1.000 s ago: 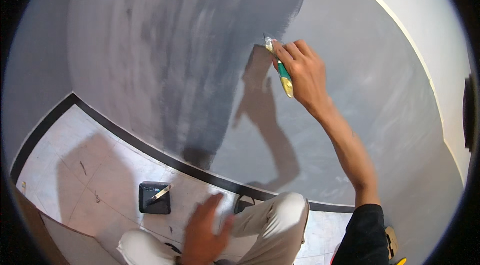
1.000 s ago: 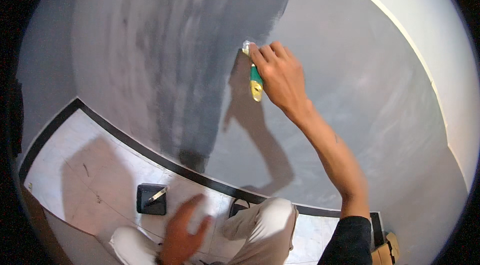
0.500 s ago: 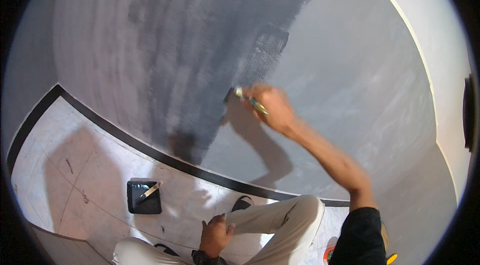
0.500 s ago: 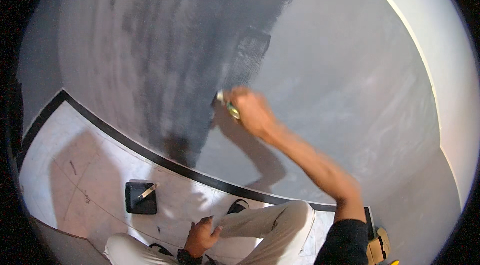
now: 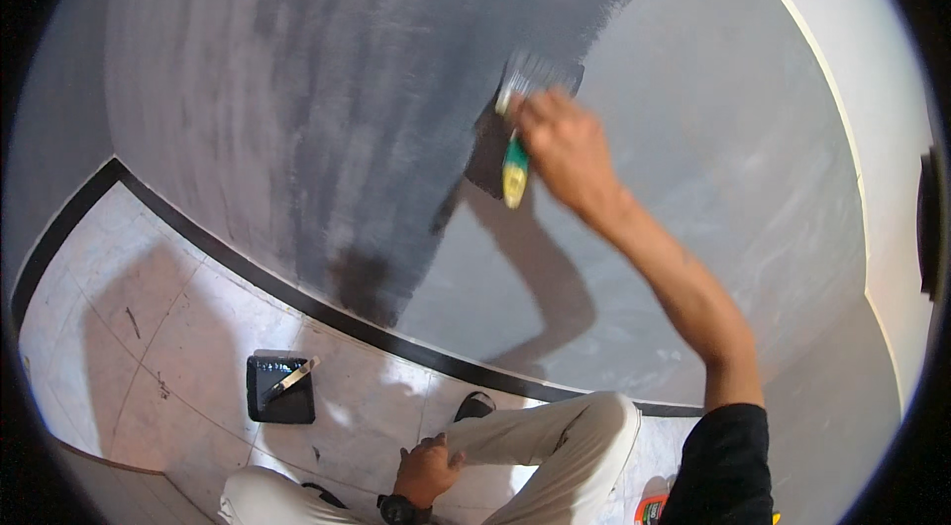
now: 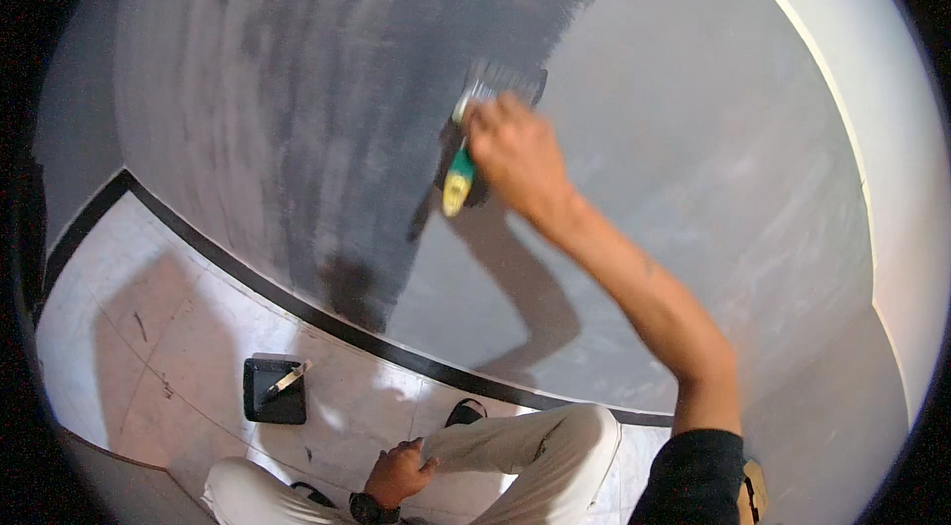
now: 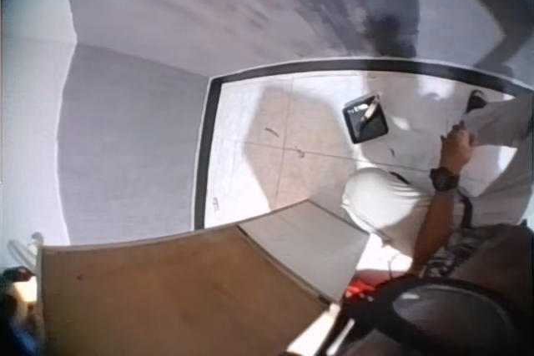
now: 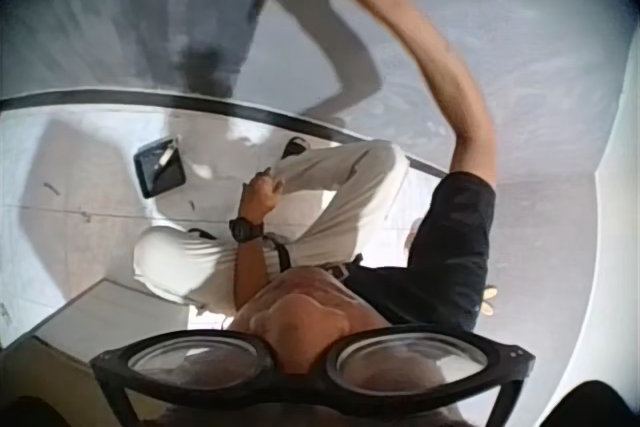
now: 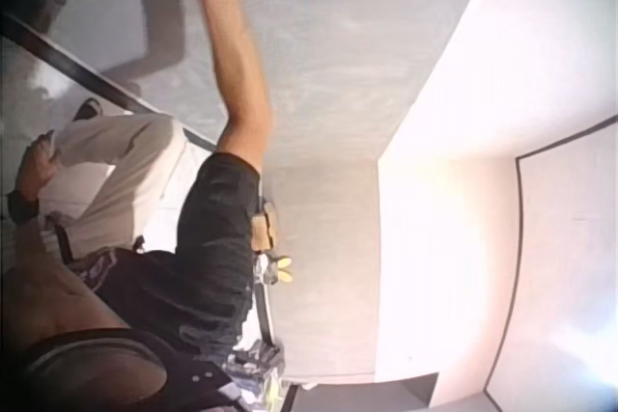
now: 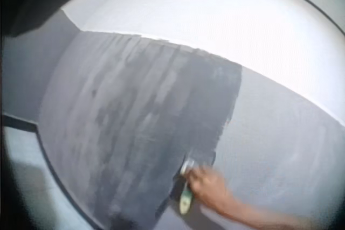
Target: The person paints a wall by dipping a paintbrush into a paint tray and brushing paint onto the wall surface.
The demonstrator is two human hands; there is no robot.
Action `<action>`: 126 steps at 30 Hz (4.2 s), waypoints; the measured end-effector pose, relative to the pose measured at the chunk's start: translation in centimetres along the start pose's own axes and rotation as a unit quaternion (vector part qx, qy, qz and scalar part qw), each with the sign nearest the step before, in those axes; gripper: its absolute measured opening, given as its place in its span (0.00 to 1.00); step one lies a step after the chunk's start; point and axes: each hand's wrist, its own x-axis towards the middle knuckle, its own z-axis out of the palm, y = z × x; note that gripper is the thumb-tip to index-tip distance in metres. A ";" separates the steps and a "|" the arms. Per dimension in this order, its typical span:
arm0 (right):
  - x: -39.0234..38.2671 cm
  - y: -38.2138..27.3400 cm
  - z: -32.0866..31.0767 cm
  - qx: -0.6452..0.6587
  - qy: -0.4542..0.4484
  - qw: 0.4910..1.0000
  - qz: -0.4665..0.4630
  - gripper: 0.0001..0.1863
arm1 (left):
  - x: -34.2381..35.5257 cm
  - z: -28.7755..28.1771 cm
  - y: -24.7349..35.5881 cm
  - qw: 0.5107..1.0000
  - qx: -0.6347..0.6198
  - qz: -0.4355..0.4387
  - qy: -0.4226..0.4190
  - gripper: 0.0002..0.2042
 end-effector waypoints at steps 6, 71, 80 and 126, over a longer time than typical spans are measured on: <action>-4.9 -6.8 0.8 0.315 -0.179 0.932 0.034 0.11 | -0.3 -1.1 0.0 1.000 -0.009 -0.004 0.007 0.26; -7.4 -5.8 3.8 0.240 -0.154 0.958 0.029 0.11 | -0.1 -1.1 0.0 0.998 0.039 -0.056 -0.006 0.24; -1.4 1.5 0.5 0.254 -0.117 0.951 0.131 0.10 | -0.2 -1.8 0.0 0.996 0.052 -0.069 -0.024 0.30; -8.8 -9.8 5.1 0.099 -0.117 0.986 -0.064 0.12 | 2.1 -0.1 -1.6 1.000 -0.010 -0.026 -0.012 0.26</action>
